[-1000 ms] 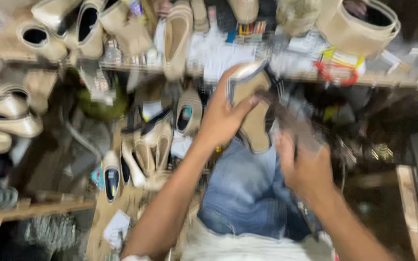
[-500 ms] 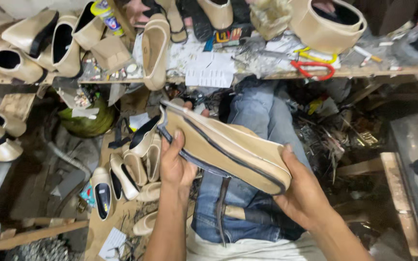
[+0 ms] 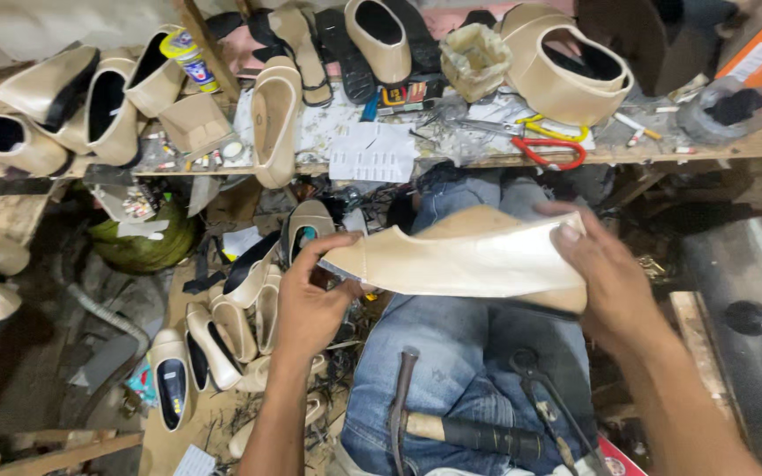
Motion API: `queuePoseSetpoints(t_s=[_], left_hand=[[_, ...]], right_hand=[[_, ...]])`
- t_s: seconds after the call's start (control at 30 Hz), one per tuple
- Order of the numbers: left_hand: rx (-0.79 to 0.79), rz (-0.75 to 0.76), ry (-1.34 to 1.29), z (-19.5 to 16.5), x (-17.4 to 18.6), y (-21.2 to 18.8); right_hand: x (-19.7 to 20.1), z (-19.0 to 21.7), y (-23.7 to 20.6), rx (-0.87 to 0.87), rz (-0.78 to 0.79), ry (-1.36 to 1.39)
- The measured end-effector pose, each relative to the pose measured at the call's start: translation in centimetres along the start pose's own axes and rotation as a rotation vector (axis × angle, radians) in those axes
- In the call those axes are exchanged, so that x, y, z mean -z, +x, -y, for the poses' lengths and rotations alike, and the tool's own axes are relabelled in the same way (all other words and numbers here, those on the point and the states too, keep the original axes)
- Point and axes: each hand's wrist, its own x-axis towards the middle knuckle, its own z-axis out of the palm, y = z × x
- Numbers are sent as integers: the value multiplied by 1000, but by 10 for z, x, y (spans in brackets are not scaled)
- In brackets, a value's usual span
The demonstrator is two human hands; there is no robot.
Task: The person sits on the floor and uses a hammer and a curved metal tool to tap and pry along the edges of beige high-heeled shoes. They repeatedly insert the tool into the shoe's sole seam and strike it with the hammer, then inspect the shoe and set it aside before picking up another.
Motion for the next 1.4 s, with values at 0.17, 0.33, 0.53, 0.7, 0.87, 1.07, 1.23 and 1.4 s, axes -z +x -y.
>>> queuePoseSetpoints(t_s=[0.17, 0.33, 0.53, 0.7, 0.87, 1.07, 1.23, 1.4], left_hand=[[-193, -105, 119, 0, -20, 40], [-292, -191, 57, -1, -42, 81], [-75, -145, -102, 0, -44, 93], [-175, -149, 39, 9, -27, 103], [-150, -100, -17, 20, -25, 100], [-170, -144, 3, 27, -30, 91], [-136, -116, -98, 24, -31, 102], [-75, -121, -158, 20, -40, 86]], right_hand=[[18, 38, 42, 158, 47, -181], [29, 67, 105, 117, 134, -104], [21, 71, 150, 12, 61, -138], [11, 63, 161, -84, 33, -220], [12, 41, 156, 60, -51, -223], [18, 24, 154, 88, -128, -357], [21, 17, 132, 174, -222, -344], [19, 17, 102, 269, -222, -211]])
